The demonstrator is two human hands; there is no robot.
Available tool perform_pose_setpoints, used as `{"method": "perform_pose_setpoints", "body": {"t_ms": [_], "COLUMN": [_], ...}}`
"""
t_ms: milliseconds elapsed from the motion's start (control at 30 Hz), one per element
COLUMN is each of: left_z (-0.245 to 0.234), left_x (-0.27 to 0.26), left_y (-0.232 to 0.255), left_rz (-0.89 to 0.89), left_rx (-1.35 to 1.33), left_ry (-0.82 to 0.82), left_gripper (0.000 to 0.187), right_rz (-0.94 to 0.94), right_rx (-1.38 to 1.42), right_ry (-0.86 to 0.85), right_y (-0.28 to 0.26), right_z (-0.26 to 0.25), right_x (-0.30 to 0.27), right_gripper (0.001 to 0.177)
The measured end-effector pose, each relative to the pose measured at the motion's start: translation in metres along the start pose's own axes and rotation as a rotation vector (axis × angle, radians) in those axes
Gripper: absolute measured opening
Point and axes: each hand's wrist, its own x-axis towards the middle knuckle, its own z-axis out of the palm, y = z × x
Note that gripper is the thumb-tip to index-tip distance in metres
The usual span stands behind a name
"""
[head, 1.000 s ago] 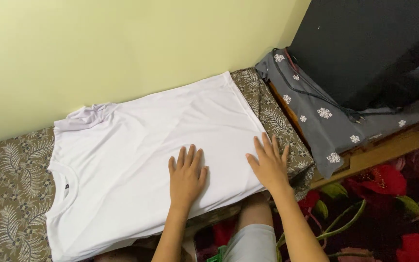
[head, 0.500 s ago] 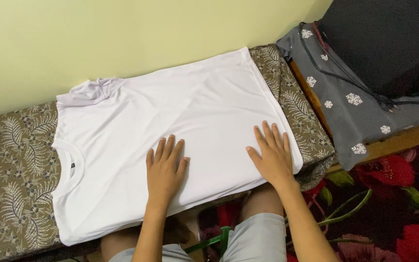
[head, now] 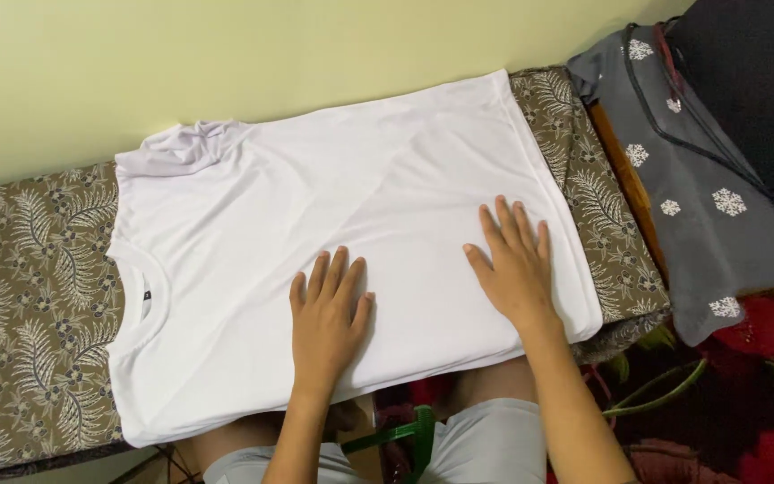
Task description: Smoothing out a white t-shirt on a flat surface in preparation for folding.
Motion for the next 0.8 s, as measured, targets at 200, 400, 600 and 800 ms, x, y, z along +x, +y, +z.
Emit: {"method": "perform_pose_setpoints", "body": {"t_ms": [200,400,600,800], "left_z": [-0.001,-0.003,-0.02,-0.04], "left_x": [0.001,-0.001,-0.023,-0.051], "left_y": [0.0,-0.003,-0.041,-0.089], "left_rz": [-0.012,-0.013,0.048,-0.079], "left_rx": [-0.014,-0.037,-0.079,-0.009], "left_ry": [-0.012,-0.02,-0.074,0.043], "left_gripper": [0.05,0.05,0.052,0.049], "right_rz": [0.165,-0.118,-0.148,0.022], "right_rx": [-0.116,-0.023,0.0,-0.042], "right_ry": [0.042,-0.078,-0.067,0.002], "right_y": [0.039,-0.066,-0.077,-0.035], "right_z": [-0.005,0.005,0.018,0.005], "right_x": [-0.003,-0.04,-0.044,-0.039], "right_gripper": [0.068,0.063,0.065,0.065]}}
